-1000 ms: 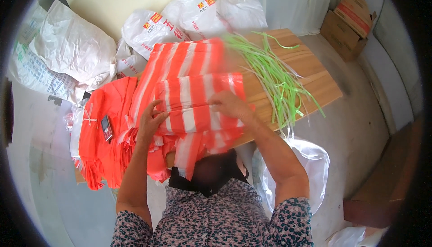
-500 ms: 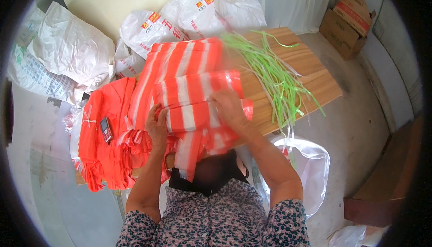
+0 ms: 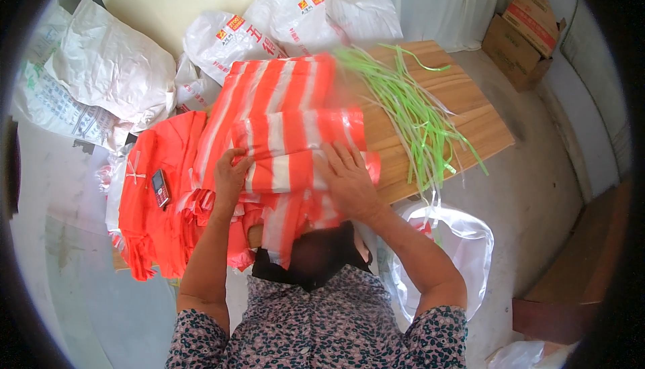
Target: The person rolls plastic bags into bundles, ties them with plastic strips, and places the bundles into a bag. The person then separates, folds, and arranges more plastic bags on the table.
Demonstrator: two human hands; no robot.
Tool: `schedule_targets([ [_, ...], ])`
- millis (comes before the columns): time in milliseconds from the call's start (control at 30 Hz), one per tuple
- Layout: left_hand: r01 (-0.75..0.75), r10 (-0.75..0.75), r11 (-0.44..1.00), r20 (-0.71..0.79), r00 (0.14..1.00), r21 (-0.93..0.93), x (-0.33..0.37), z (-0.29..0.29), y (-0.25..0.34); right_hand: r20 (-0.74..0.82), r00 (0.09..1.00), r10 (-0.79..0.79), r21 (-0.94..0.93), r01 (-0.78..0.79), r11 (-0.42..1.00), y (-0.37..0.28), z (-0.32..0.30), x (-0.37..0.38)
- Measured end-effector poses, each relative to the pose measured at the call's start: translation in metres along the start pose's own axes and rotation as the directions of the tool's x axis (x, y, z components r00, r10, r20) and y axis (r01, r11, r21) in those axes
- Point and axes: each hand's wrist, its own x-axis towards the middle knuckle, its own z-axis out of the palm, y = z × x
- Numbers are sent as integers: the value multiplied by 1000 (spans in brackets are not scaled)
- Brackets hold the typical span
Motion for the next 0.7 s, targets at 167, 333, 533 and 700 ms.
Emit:
schedule_targets([
  [167, 14, -20, 997, 69, 997, 79, -2, -11, -1, 88, 993, -75, -77, 81, 994, -7, -8, 7],
  [333, 22, -20, 998, 25, 999, -60, -13, -16, 4, 97, 987, -131, -140, 144, 980, -8, -8, 3],
  [533, -196, 280, 898, -167, 945, 394, -29, -14, -8, 266, 961, -70, -51, 87, 995, -14, -26, 11],
  [700, -722, 690, 550, 259, 676, 420, -72, -5, 37, 355, 934, -46, -14, 55, 998, -6, -24, 12],
])
